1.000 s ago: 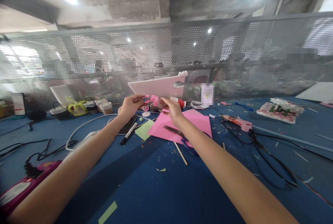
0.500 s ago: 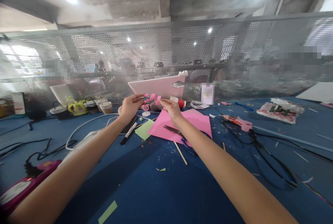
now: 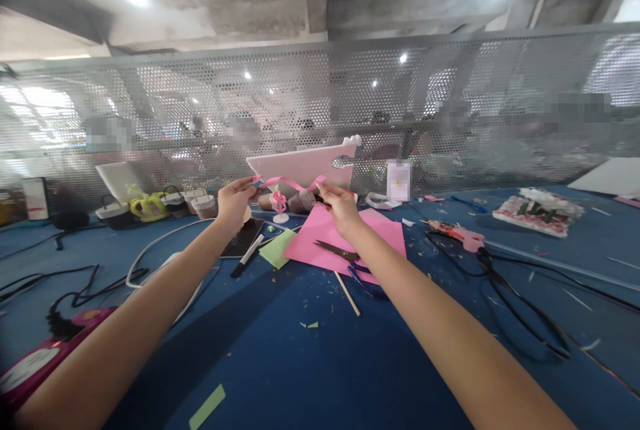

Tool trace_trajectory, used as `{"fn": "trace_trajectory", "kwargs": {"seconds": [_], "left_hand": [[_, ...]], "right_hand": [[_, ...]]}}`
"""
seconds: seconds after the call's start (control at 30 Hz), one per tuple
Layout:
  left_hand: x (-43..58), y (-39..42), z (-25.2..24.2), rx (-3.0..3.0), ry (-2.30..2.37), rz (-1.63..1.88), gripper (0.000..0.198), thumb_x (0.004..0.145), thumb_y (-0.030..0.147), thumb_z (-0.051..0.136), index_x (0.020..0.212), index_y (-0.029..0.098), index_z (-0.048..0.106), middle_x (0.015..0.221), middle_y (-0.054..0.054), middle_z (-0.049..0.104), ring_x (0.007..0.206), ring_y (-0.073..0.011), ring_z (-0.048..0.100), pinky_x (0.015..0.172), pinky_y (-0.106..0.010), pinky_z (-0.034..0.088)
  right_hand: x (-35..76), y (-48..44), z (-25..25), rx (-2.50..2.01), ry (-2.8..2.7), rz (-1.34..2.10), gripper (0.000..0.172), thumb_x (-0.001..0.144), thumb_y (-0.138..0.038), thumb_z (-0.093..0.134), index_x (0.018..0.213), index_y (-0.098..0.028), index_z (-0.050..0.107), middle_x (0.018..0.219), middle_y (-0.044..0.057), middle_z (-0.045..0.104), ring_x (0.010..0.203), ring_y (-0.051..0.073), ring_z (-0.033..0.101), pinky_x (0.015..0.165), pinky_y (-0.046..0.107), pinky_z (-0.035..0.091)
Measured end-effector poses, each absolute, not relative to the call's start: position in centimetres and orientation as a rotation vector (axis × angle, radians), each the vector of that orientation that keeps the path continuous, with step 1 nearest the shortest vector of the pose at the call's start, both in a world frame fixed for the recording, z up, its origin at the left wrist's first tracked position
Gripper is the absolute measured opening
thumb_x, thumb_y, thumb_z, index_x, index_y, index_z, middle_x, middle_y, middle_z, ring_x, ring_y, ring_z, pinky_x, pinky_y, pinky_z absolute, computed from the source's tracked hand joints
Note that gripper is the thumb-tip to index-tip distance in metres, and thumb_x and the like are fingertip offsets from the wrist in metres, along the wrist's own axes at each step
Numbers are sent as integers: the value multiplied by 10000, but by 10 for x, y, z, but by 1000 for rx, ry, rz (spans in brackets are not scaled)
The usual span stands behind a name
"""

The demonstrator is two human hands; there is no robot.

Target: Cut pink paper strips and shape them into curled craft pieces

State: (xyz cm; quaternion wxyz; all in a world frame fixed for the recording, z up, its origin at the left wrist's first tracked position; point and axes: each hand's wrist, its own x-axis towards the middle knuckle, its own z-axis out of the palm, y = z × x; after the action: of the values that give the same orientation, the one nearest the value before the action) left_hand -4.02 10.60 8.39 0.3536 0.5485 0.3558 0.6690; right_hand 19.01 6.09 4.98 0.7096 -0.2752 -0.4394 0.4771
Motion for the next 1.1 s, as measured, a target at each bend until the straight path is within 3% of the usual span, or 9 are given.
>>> {"fn": "trace_trajectory", "kwargs": {"seconds": [0.17, 0.33, 0.5, 0.7, 1.1], "left_hand": [[-34, 100, 86, 1337, 901, 1811, 259, 627, 92, 664, 880, 128, 707, 704, -28, 706, 641, -129, 653, 776, -304, 523], [-31, 97, 87, 1359, 864, 1795, 262, 632, 60, 647, 880, 121, 708, 707, -32, 713, 641, -123, 658, 743, -278, 522], [-25, 90, 87, 1386, 828, 1670, 244, 672, 62, 648, 902, 121, 704, 694, -32, 708, 661, -136, 673, 741, -294, 531], [-15, 81, 84, 1339, 855, 1531, 212, 714, 33, 631, 900, 117, 688, 712, -31, 705, 628, -109, 654, 758, -298, 528], [2, 76, 75, 1216, 996, 1253, 79, 708, 63, 658, 742, 132, 642, 669, -38, 687, 569, -97, 628, 694, -271, 544]], "right_hand": [[206, 69, 52, -623, -905, 1014, 321, 516, -306, 832, 822, -260, 748, 824, -24, 701, 744, 139, 610, 633, 269, 467], [213, 72, 52, -608, -911, 979, 273, 533, -345, 835, 780, -273, 742, 732, -47, 673, 678, 111, 589, 616, 254, 462], [206, 69, 46, -668, -1053, 906, 350, 518, -377, 840, 838, -263, 757, 968, 3, 701, 803, 151, 609, 735, 305, 479], [198, 63, 43, -722, -1401, 615, 276, 675, -427, 753, 893, -259, 768, 1034, 56, 680, 1019, 228, 584, 906, 393, 447], [184, 60, 32, -752, -1607, 288, 286, 781, -456, 667, 979, -270, 757, 959, 81, 581, 932, 232, 588, 835, 422, 513]]}}
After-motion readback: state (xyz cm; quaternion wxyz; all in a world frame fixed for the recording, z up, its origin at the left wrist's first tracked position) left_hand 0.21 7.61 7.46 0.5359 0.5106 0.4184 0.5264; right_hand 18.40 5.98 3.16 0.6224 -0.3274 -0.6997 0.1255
